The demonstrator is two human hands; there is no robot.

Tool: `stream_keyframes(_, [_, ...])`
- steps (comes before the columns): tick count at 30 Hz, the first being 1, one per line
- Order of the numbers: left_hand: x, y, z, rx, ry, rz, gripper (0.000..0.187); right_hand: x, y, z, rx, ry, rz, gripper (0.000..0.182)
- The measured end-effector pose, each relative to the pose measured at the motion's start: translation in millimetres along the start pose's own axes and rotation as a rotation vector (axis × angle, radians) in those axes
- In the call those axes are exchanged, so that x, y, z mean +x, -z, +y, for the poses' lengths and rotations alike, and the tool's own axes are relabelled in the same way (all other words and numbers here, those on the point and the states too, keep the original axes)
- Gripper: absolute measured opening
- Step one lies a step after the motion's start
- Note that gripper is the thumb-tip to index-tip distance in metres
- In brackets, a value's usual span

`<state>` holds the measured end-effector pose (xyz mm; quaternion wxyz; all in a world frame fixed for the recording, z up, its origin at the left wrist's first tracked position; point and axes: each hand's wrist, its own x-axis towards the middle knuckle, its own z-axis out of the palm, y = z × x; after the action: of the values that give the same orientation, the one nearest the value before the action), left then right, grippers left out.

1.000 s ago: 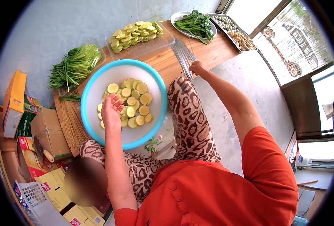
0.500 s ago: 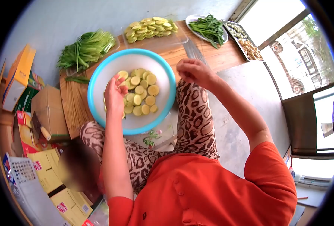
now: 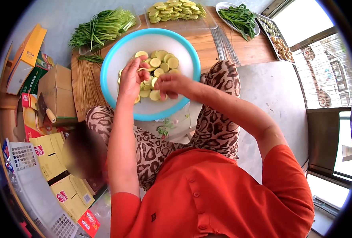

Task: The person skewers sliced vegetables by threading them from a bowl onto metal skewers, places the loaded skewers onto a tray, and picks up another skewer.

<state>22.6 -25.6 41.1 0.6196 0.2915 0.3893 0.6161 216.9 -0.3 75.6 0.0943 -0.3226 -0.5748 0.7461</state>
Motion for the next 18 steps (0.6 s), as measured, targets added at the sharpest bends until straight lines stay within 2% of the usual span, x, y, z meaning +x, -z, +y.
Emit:
stream_keyframes(2, [1,-2,1,0.041,0.035,0.007,0.032,17,19,6,0.162,0.054,0.055,0.014])
stream_keyframes(4, [4,2,2,0.338,-0.026,0.177,0.031,25,35,7,0.168,0.088,0.221,0.017])
stream_keyframes(6, [13,15,-1,0.444,-0.025,0.266,0.027,22,52,9,0.279,0.062,0.332,0.016])
stream_keyframes(9, [16,22,-1,0.579,-0.068,0.355,0.021,14,67,10,0.446,0.097,0.305,0.014])
stream_keyframes(13, [22,32,-15,0.673,-0.058,0.363,0.020,6,65,9,0.471,0.129,0.309,0.015])
stream_keyframes(16, [30,43,-25,0.778,-0.112,0.442,0.019,3,67,8,0.494,0.153,0.309,0.016])
stream_keyframes(18, [35,53,-28,0.950,-0.153,0.485,0.021,-1,68,6,0.453,0.173,0.348,0.016])
